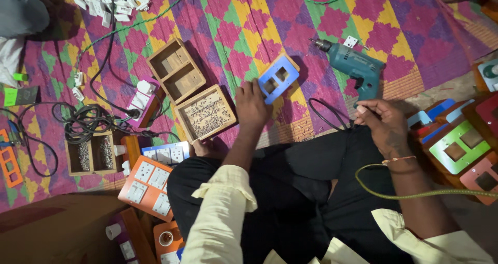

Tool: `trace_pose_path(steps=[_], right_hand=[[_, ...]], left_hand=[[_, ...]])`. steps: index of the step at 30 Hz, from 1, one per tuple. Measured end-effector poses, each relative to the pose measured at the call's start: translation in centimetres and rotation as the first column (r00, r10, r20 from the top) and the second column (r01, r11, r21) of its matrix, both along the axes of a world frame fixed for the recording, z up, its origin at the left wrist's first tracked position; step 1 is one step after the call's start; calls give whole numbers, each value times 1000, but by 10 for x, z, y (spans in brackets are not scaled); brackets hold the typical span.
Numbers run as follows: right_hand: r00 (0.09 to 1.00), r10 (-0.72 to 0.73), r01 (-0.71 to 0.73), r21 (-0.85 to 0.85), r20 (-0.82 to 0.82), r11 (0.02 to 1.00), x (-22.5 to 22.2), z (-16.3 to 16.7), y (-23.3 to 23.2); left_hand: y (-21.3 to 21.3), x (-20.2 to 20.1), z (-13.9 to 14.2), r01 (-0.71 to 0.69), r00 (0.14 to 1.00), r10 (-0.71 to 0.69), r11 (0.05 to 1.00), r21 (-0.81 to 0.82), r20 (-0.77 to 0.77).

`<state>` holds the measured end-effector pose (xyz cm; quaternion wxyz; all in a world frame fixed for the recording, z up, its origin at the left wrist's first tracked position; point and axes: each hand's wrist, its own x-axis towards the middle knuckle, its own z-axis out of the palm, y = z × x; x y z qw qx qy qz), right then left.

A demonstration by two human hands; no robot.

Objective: The person sits on a patterned mat and uses a corded power drill to make holes in multiple colorful plastic switchboard frames. They handle each frame individually, drilling into the recessed areas, then set the finished pieces aside.

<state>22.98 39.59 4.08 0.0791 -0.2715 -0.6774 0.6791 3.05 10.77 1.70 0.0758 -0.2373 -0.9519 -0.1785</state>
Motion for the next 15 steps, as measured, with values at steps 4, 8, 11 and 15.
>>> trace_pose_path(steps=[4, 8, 11, 15], right_hand=[[1000, -11, 11, -36, -22, 999, 2, -3, 1], [999, -10, 7, -71, -45, 997, 4, -6, 4], [998, -25, 20, -94, -55, 995, 5, -9, 5], [999, 8, -9, -25, -45, 1000, 5, -14, 5]], left_hand=[[-11, -17, 68, 145, 918, -187, 979, -142, -348], [-35, -16, 147, 242, 703, -369, 928, -283, -608], [-48, -18, 189, 237, 494, -434, 901, -363, -753], [-53, -28, 211, 154, 358, -475, 879, -451, -804]])
